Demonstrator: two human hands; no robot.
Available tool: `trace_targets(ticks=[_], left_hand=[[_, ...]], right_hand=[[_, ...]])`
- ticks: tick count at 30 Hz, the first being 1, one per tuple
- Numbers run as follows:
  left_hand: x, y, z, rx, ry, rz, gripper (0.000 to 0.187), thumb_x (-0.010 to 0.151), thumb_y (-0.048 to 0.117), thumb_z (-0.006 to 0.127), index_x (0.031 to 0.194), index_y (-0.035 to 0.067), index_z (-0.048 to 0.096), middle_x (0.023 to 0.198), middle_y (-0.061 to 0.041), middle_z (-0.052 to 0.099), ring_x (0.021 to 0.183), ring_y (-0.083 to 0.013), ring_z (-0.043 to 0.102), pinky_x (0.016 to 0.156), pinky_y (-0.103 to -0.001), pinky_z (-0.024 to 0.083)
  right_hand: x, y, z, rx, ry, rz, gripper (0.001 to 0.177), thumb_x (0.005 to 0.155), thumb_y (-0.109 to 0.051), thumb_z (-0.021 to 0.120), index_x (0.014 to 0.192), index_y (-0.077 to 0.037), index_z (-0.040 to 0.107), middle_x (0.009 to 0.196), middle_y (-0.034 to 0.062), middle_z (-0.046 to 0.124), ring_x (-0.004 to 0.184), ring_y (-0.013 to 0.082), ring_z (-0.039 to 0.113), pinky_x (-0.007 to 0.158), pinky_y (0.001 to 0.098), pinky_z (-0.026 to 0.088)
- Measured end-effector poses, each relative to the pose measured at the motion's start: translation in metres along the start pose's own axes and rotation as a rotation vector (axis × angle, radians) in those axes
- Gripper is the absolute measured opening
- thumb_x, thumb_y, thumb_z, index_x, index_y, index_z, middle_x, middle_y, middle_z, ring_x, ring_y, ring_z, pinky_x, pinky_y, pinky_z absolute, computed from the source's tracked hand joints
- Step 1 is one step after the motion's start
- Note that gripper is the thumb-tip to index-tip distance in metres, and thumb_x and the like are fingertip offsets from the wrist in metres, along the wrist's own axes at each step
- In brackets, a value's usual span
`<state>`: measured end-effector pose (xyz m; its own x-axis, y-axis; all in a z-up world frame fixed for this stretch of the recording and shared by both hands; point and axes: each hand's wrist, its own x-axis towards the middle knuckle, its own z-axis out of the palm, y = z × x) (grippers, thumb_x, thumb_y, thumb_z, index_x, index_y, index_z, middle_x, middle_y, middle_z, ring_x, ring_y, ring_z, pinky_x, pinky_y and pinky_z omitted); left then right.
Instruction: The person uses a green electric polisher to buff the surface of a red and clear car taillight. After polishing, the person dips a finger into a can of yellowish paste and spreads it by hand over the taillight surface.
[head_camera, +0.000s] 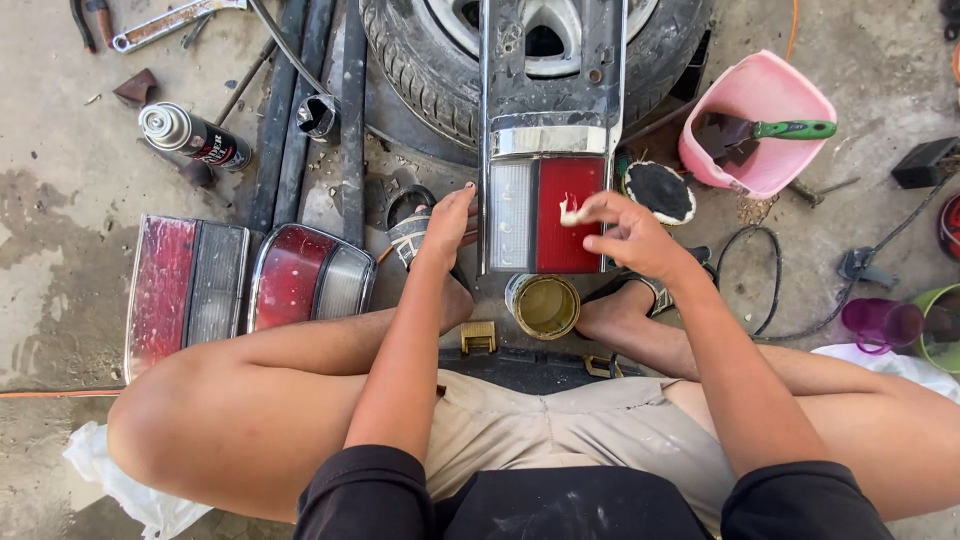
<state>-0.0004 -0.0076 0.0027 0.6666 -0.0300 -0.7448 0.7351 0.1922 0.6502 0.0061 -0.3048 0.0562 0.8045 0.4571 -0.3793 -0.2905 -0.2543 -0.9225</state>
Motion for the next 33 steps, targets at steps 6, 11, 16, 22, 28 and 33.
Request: trace_targets(ticks=[6, 11, 16, 22, 28, 33], left_hand=[[0.030, -0.022, -0.006, -0.048, 0.026, -0.013, 0.077, 0.102, 0.052, 0.060, 0.157, 0.002, 0.039, 0.124, -0.014, 0.065, 0.106, -0.0243, 0.068, 0.093, -0.045, 0.059], [0.030, -0.020, -0.002, -0.059, 0.031, -0.017, 0.070, 0.101, 0.052, 0.061, 0.151, 0.005, 0.048, 0.107, -0.005, 0.064, 0.086, -0.0167, 0.067, 0.080, -0.038, 0.060], [0.030, -0.020, -0.004, -0.102, 0.037, -0.016, 0.063, 0.100, 0.050, 0.061, 0.145, 0.006, 0.055, 0.097, -0.002, 0.060, 0.078, -0.0151, 0.065, 0.076, -0.036, 0.060], [0.041, -0.030, -0.007, -0.102, 0.043, -0.021, 0.061, 0.099, 0.050, 0.063, 0.143, 0.007, 0.057, 0.097, -0.001, 0.062, 0.077, -0.0150, 0.068, 0.075, -0.035, 0.060], [0.037, -0.024, -0.007, -0.102, 0.042, -0.017, 0.058, 0.100, 0.049, 0.062, 0.142, 0.008, 0.059, 0.101, -0.005, 0.065, 0.084, -0.0185, 0.071, 0.077, -0.036, 0.060], [0.028, -0.011, 0.003, -0.128, 0.051, -0.035, 0.060, 0.095, 0.053, 0.066, 0.138, 0.010, 0.062, 0.100, -0.005, 0.065, 0.086, -0.0210, 0.071, 0.076, -0.037, 0.059]], right_hand=[[-0.002, -0.018, -0.003, 0.054, -0.008, -0.034, 0.037, 0.084, -0.002, 0.073, 0.117, -0.011, 0.059, 0.116, 0.0219, 0.073, 0.037, 0.0067, 0.057, 0.035, 0.0184, 0.042], [0.018, -0.004, -0.006, 0.022, -0.004, -0.036, 0.041, 0.086, 0.000, 0.072, 0.120, -0.013, 0.056, 0.125, 0.0209, 0.069, 0.039, 0.0070, 0.057, 0.038, 0.0199, 0.042], [-0.013, -0.007, 0.008, -0.039, -0.068, 0.059, 0.035, 0.086, -0.001, 0.072, 0.116, -0.014, 0.059, 0.120, 0.0176, 0.073, 0.037, 0.0055, 0.056, 0.035, 0.0167, 0.040], [0.006, -0.027, 0.001, 0.011, -0.026, 0.014, 0.046, 0.084, -0.001, 0.073, 0.121, -0.017, 0.051, 0.130, 0.0192, 0.068, 0.039, 0.0060, 0.056, 0.036, 0.0181, 0.042], [0.002, -0.015, 0.010, -0.025, -0.043, 0.027, 0.044, 0.086, 0.002, 0.069, 0.120, -0.015, 0.049, 0.130, 0.0266, 0.065, 0.040, 0.0060, 0.055, 0.037, 0.0176, 0.040], [-0.011, -0.025, 0.014, -0.017, -0.076, 0.070, 0.042, 0.082, 0.003, 0.071, 0.114, -0.018, 0.052, 0.131, 0.0182, 0.070, 0.039, 0.0024, 0.053, 0.038, 0.0149, 0.039]])
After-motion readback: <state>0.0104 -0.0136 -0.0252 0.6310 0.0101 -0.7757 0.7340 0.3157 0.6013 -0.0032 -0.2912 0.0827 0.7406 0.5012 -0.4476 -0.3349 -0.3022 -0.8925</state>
